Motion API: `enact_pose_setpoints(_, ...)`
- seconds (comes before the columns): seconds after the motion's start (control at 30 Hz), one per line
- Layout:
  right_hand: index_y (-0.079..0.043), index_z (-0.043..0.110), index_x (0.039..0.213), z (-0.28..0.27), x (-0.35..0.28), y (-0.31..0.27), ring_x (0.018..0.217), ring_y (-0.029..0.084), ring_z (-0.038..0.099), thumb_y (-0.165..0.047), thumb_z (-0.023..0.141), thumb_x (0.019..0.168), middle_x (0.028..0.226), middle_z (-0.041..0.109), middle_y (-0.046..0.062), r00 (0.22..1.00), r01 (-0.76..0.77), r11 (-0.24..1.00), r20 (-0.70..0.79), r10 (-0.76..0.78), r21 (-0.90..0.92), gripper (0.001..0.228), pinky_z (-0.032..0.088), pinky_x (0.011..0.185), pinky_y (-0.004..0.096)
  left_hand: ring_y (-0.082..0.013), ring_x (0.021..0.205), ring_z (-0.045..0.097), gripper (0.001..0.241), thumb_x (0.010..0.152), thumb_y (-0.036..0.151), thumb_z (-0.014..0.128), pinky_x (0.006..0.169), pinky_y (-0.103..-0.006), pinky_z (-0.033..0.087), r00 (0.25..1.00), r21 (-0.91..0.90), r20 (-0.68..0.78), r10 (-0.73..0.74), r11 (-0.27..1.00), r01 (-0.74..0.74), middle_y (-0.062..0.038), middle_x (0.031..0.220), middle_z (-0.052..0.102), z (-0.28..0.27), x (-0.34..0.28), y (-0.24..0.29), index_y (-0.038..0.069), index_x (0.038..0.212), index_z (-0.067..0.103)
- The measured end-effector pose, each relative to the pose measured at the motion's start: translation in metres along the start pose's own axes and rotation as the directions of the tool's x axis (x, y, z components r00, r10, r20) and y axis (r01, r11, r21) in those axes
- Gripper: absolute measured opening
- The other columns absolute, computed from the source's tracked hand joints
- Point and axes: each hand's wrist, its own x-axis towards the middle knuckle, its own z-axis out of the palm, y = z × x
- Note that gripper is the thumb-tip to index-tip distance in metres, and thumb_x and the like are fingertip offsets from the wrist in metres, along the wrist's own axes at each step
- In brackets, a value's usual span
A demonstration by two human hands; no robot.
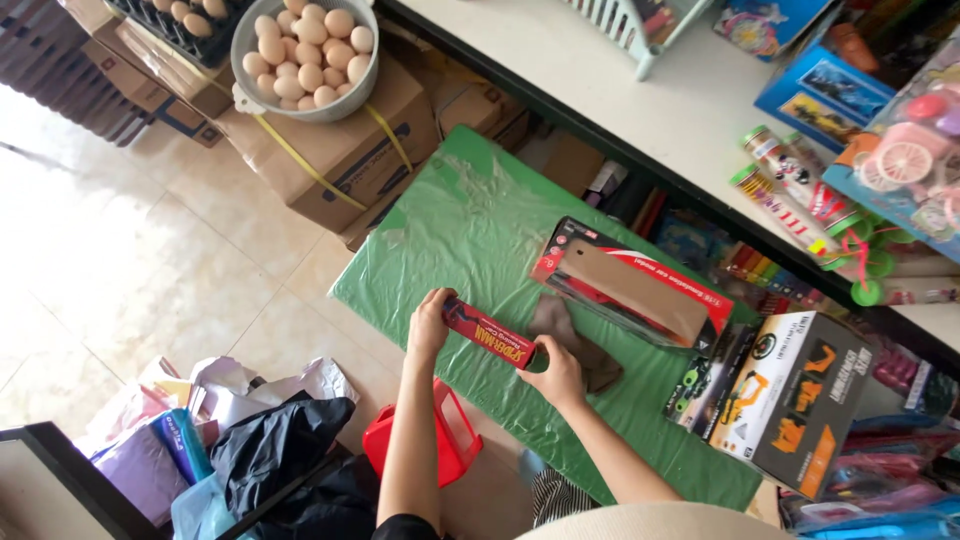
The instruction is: Cleaning toy boxes with a cloth and organizing them on the shelves.
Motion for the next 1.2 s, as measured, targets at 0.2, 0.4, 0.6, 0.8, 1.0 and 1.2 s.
enact_pose_setpoints(0.2, -0.009, 0.059, 0.115, 0.008, -0.003, 0.001, 0.105, 0.034, 0.067, -0.029, 0.093, 0.063, 0.110, 0.069, 0.012, 0.999, 0.008, 0.998, 0.053, -0.004, -0.070, 0.065, 0.054, 0.087, 0.044, -0.0372, 0.113, 0.066, 0.042, 0.081, -0.006, 0.065, 0.091, -0.0426, 0.054, 0.997, -0.060, -0.020, -0.073, 0.996, 0.072, -0.009, 0.123, 0.069, 0.012, -0.010, -0.016, 0.013, 0.119, 0.065)
enact_pose_setpoints(0.4, -0.028, 0.055, 0.135, -0.042, -0.002, 0.008, 0.117, 0.037, 0.055, -0.031, 0.092, 0.063, 0.138, 0.053, 0.008, 0.998, -0.031, 0.897, 0.041, 0.054, -0.441, 0.081, 0.049, 0.091, 0.051, -0.0371, 0.148, 0.030, 0.112, 0.051, 0.003, 0.089, 0.116, -0.0488, 0.029, 0.970, 0.075, 0.241, 0.028, 0.996, -0.047, -0.014, 0.160, 0.030, 0.011, 0.020, 0.032, 0.021, 0.149, 0.039)
enact_pose_setpoints(0.6, -0.040, 0.050, 0.145, -0.030, -0.020, 0.080, 0.119, 0.037, 0.051, -0.018, 0.082, 0.076, 0.146, 0.045, 0.006, 0.969, -0.035, 0.831, 0.184, 0.164, -0.556, 0.079, 0.051, 0.093, 0.049, -0.0334, 0.155, 0.019, 0.143, 0.045, -0.004, 0.087, 0.124, -0.0411, 0.020, 0.841, -0.449, 0.419, 0.342, 0.883, -0.136, -0.018, 0.167, 0.020, 0.105, 0.095, 0.064, 0.012, 0.162, 0.007)
enact_pose_setpoints(0.8, -0.026, 0.060, 0.131, -0.028, 0.003, 0.119, 0.104, 0.039, 0.064, -0.016, 0.082, 0.074, 0.124, 0.059, 0.015, 0.977, -0.083, 0.918, 0.151, 0.152, -0.389, 0.061, 0.056, 0.087, 0.047, -0.0338, 0.155, 0.028, 0.139, 0.046, -0.013, 0.078, 0.126, -0.0418, 0.026, 0.787, -0.525, 0.482, 0.384, 0.846, -0.092, -0.016, 0.165, 0.032, 0.146, 0.132, 0.044, 0.018, 0.167, 0.016)
enact_pose_setpoints(1.0, -0.007, 0.064, 0.110, -0.071, -0.041, 0.083, 0.097, 0.034, 0.069, -0.010, 0.072, 0.070, 0.106, 0.067, 0.014, 0.849, -0.198, 0.980, -0.499, 0.176, 0.008, 0.041, 0.055, 0.083, 0.040, -0.0299, 0.144, 0.037, 0.136, 0.041, 0.000, 0.084, 0.106, -0.0426, 0.046, 0.750, -0.424, 0.611, 0.251, 0.905, 0.042, -0.010, 0.154, 0.033, 0.140, 0.124, 0.050, 0.018, 0.158, 0.017)
enact_pose_setpoints(1.2, 0.002, 0.053, 0.115, -0.100, -0.067, 0.087, 0.125, 0.028, 0.054, -0.001, 0.063, 0.079, 0.139, 0.054, 0.019, 0.801, -0.094, 0.972, -0.563, 0.201, 0.214, 0.038, 0.042, 0.105, 0.034, -0.0299, 0.130, 0.053, 0.119, 0.041, 0.016, 0.093, 0.112, -0.0455, 0.041, 0.829, -0.543, 0.303, 0.470, 0.800, -0.255, -0.018, 0.134, 0.055, 0.155, 0.088, 0.061, 0.000, 0.143, 0.034)
